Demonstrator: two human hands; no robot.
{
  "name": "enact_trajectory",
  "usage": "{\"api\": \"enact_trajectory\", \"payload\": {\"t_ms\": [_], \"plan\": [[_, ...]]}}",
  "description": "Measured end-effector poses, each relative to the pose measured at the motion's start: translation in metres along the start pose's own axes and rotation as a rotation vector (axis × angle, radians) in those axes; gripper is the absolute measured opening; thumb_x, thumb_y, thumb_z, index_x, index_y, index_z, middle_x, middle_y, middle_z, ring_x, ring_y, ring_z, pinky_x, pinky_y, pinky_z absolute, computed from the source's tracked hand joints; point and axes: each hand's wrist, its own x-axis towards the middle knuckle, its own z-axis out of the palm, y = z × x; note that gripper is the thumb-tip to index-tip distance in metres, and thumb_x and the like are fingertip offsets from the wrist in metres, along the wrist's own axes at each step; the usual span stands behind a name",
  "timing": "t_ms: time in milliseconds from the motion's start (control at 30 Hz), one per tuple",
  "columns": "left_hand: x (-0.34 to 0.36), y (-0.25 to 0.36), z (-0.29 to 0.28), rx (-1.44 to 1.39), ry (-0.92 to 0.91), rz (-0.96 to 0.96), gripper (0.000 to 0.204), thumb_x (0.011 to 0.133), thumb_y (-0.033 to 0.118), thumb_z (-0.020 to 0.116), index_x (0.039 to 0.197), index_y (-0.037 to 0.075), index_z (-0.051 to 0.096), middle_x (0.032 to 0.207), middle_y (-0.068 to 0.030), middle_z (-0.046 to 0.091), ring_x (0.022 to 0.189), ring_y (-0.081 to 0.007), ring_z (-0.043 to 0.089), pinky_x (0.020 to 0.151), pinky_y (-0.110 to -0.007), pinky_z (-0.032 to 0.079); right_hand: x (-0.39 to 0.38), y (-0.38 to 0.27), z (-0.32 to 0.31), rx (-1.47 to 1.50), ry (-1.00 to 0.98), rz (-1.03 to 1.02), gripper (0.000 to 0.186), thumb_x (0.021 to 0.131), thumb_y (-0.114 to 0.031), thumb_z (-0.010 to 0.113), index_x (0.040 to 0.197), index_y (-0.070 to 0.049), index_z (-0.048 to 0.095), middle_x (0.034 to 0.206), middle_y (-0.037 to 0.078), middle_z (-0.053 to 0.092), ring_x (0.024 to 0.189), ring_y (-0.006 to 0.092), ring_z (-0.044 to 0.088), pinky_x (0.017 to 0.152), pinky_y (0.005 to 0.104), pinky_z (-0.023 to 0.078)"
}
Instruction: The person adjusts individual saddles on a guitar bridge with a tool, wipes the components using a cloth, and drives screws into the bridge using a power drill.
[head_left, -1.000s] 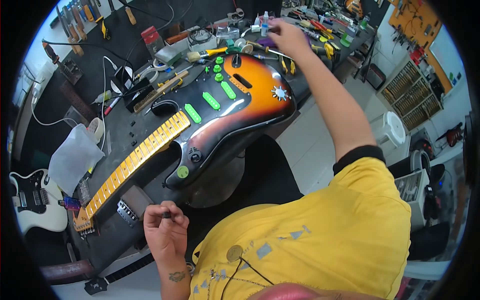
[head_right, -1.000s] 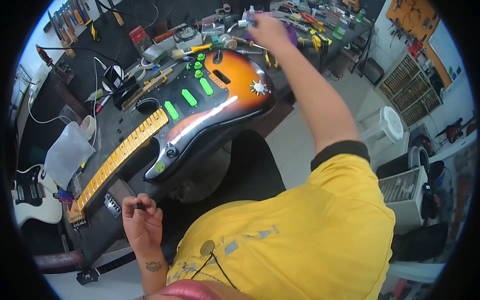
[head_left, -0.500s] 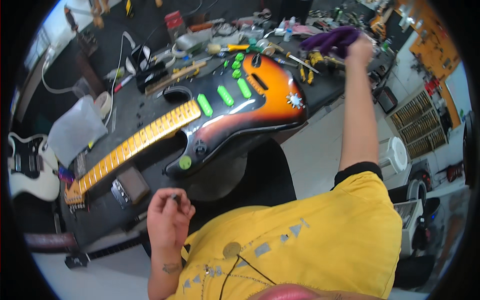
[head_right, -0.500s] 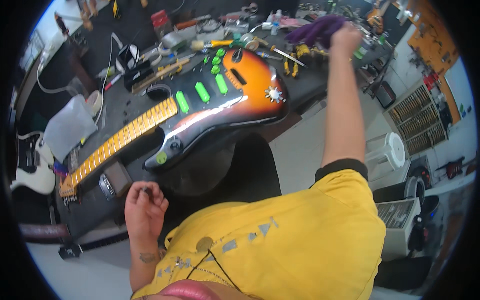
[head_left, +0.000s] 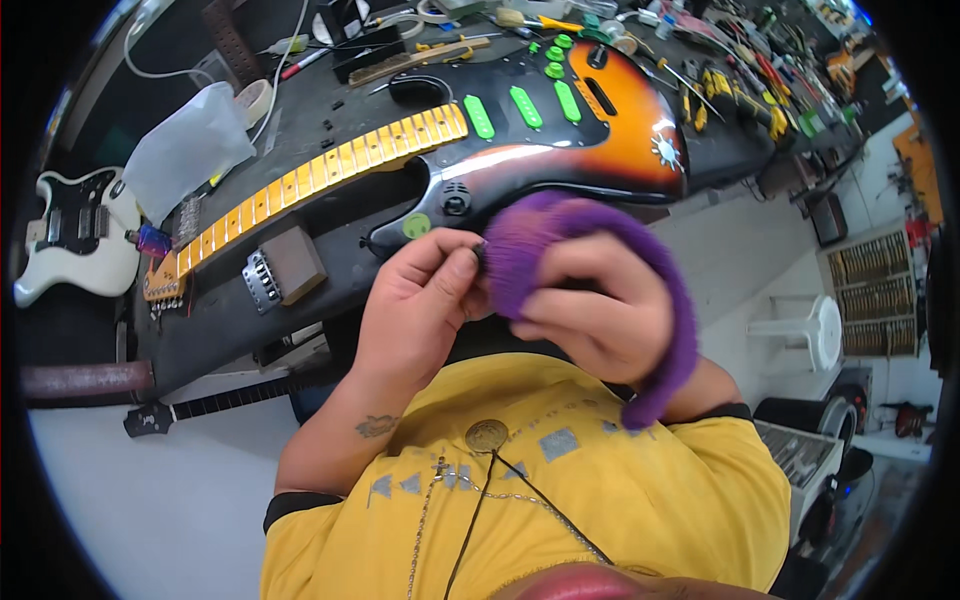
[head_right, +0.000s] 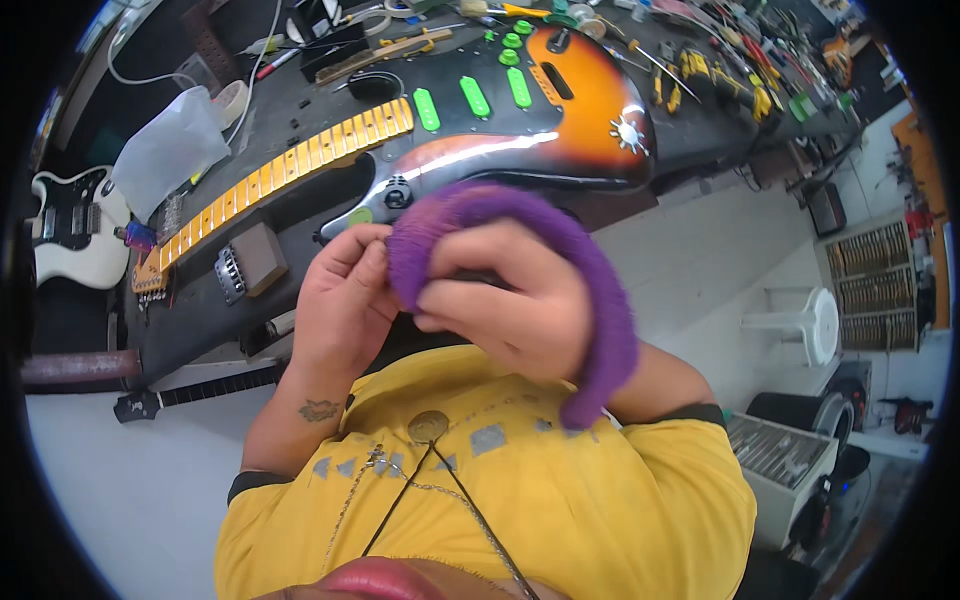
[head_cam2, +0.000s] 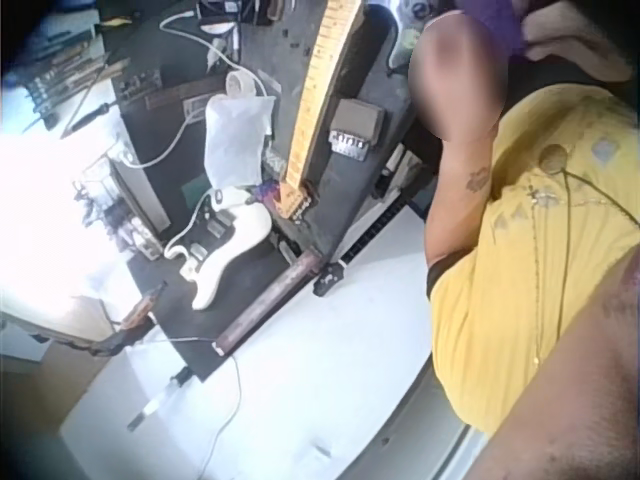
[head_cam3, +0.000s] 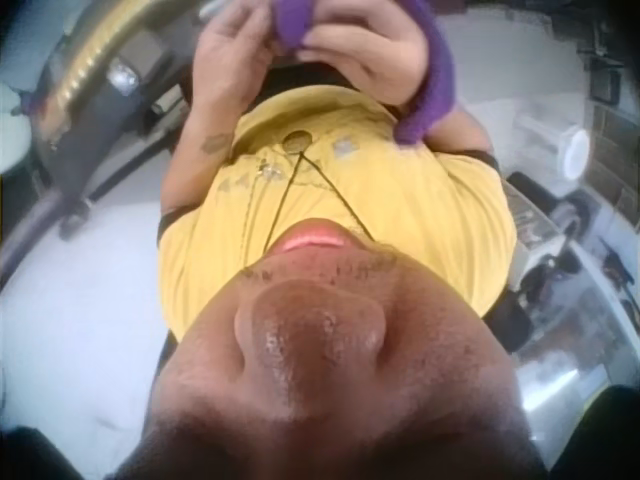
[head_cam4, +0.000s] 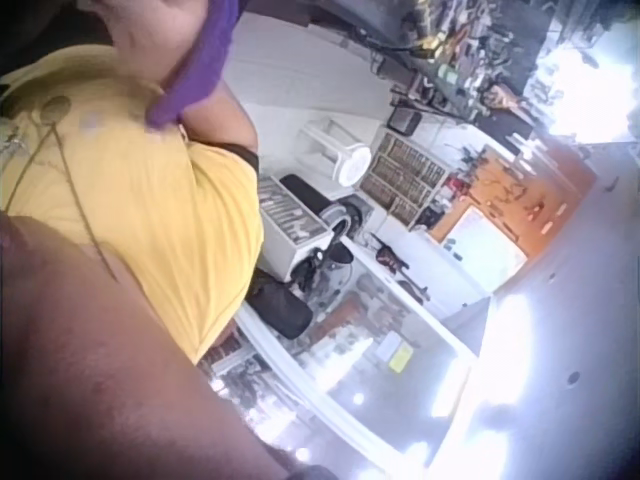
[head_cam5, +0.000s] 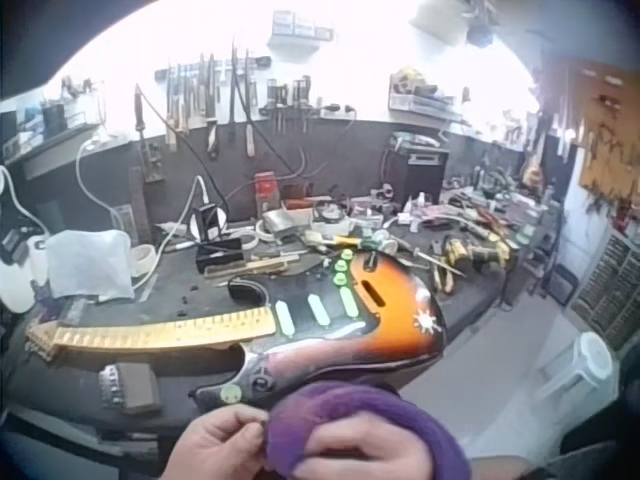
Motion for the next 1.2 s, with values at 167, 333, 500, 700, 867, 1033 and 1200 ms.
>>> {"api": "enact_trajectory", "payload": {"t_ms": [167,333,500,700,867,1033,1200], "plan": [[-0.005,-0.002,0.003,0.550,-0.081,0.171,0.012,0.106,0.006,0.064,0.110,-0.004,0.069,0.096,-0.0027,0.068,0.084,-0.0102,0.060,0.077,-0.026,0.050,-0.020,0.008,0.023,0.097,0.059,0.224,0.035,0.074,0.001,0.088,0.106,-0.004,0.074,0.104,0.012,0.069,0.093,0.0289,0.070,0.079,0.0348,0.058],[-0.017,0.010,0.000,0.713,-0.100,0.160,0.007,0.098,0.001,0.069,0.103,-0.004,0.071,0.087,-0.0077,0.068,0.078,-0.0171,0.063,0.075,-0.030,0.051,-0.034,0.021,0.033,0.149,0.077,0.196,0.032,0.078,-0.001,0.085,0.107,-0.001,0.073,0.103,0.014,0.073,0.089,0.0299,0.072,0.079,0.0358,0.058],[-0.033,0.007,0.000,0.689,-0.113,-0.119,0.009,0.100,0.004,0.071,0.102,-0.005,0.070,0.092,-0.0077,0.074,0.082,-0.0139,0.070,0.074,-0.028,0.057,-0.035,0.030,0.031,0.864,0.408,0.656,0.023,0.102,-0.012,0.073,0.119,0.001,0.067,0.106,0.002,0.072,0.096,0.0104,0.068,0.084,0.0289,0.056],[-0.041,0.007,-0.019,0.242,0.070,-0.051,0.009,0.098,0.003,0.075,0.101,-0.004,0.071,0.092,-0.0091,0.075,0.086,-0.0151,0.075,0.079,-0.029,0.062,-0.027,0.004,0.052,0.459,0.076,0.487,0.031,0.084,0.006,0.083,0.114,0.000,0.076,0.104,0.012,0.073,0.093,0.0179,0.073,0.081,0.0300,0.059],[-0.043,0.007,-0.036,0.077,-0.004,-0.044,0.007,0.093,-0.001,0.078,0.097,-0.005,0.074,0.092,-0.0112,0.076,0.084,-0.0166,0.075,0.078,-0.030,0.062,-0.022,0.018,0.058,0.623,-0.061,0.454,0.027,0.087,0.005,0.082,0.112,0.002,0.074,0.103,0.010,0.071,0.091,0.0178,0.075,0.077,0.0304,0.061],[-0.050,0.010,-0.038,0.165,0.050,-0.017,0.007,0.090,-0.004,0.080,0.095,-0.005,0.075,0.090,-0.0109,0.076,0.080,-0.0166,0.074,0.075,-0.030,0.062,-0.028,0.015,0.072,0.634,-0.078,0.624,0.022,0.091,0.002,0.080,0.111,0.003,0.071,0.107,0.010,0.071,0.093,0.0189,0.075,0.083,0.0312,0.062],[-0.048,0.005,-0.045,0.177,0.088,-0.002,0.009,0.088,-0.006,0.081,0.095,-0.005,0.076,0.090,-0.0102,0.075,0.080,-0.0163,0.074,0.074,-0.030,0.062,-0.026,0.014,0.080,0.893,-0.016,0.625,0.021,0.094,-0.003,0.079,0.111,0.003,0.069,0.101,0.005,0.071,0.094,0.0126,0.072,0.082,0.0282,0.059]]}}
